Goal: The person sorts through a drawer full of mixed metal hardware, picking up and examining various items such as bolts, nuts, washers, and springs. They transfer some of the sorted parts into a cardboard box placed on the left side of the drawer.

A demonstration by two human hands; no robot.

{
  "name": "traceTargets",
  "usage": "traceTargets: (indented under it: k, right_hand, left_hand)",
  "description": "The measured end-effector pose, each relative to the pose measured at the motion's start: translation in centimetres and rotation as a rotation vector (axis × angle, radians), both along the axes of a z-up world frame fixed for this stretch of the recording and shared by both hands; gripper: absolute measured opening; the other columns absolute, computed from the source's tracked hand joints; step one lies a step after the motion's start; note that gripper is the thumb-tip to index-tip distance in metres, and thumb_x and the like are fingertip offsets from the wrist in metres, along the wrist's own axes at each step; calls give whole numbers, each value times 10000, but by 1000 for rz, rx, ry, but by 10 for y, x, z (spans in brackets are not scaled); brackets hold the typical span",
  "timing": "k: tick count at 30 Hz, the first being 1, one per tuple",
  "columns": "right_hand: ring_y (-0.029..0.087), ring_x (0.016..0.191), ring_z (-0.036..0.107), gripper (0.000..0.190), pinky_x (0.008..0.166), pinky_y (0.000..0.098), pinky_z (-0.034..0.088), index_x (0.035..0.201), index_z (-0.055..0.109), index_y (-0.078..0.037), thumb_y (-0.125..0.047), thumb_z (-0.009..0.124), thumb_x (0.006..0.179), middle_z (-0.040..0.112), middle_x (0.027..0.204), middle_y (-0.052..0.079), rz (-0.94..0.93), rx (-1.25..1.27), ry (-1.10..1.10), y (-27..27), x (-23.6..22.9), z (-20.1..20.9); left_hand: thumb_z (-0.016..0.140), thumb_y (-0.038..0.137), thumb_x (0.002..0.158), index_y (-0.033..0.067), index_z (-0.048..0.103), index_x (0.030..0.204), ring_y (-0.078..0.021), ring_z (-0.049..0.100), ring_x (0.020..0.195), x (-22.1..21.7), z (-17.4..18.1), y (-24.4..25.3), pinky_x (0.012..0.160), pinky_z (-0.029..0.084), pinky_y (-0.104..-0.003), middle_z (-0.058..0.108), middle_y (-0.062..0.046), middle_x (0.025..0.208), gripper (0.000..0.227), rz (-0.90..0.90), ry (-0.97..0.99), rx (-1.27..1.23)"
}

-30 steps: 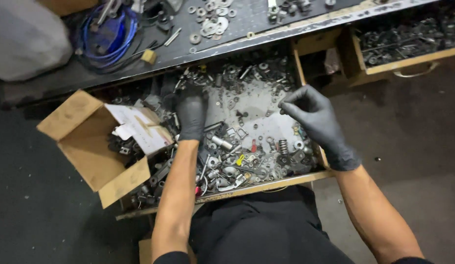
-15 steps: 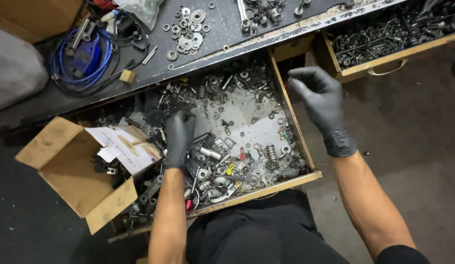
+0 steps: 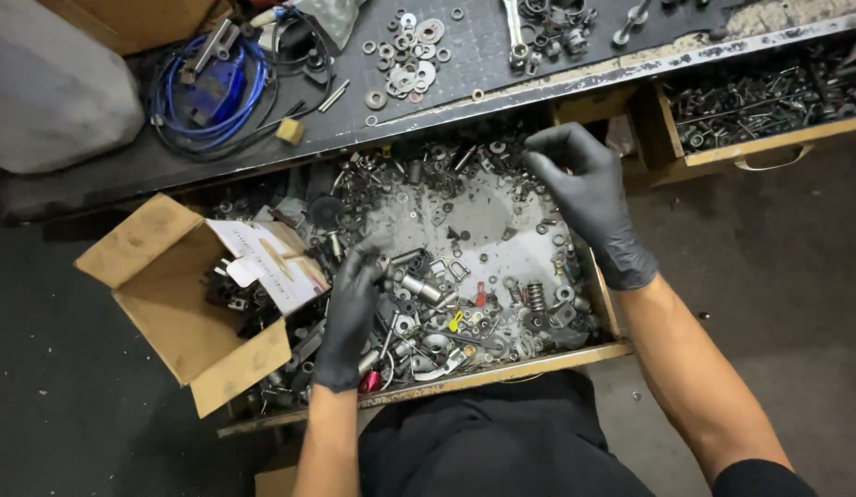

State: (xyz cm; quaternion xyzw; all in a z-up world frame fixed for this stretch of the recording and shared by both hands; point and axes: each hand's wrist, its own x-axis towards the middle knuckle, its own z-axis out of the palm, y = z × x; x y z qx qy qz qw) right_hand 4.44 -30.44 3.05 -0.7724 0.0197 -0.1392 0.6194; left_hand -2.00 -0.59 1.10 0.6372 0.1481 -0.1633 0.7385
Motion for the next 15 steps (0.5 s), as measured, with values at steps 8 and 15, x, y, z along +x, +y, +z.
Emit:
traceTargets:
  k: [8, 15]
  right_hand:
    - [254, 945, 698, 92, 846, 357, 603, 1095, 667, -11, 55, 672, 1031, 720, 1058, 145, 28, -448, -250, -34, 33, 5]
    - [247, 899, 676, 124, 763, 334, 534, 1066, 704, 27, 142, 737, 1034, 716, 1001, 160, -19, -641, -495, -55, 94, 14]
  left_hand:
    - [364, 243, 1103, 104, 568, 1053, -141, 514, 775, -8, -59, 22, 707, 479, -288, 536, -10, 863, 252, -204, -107, -49]
    - [327, 353, 1109, 130, 584, 983, -138, 486, 735, -9, -61, 25, 668, 448, -289, 524, -3, 834, 363, -140, -63, -60]
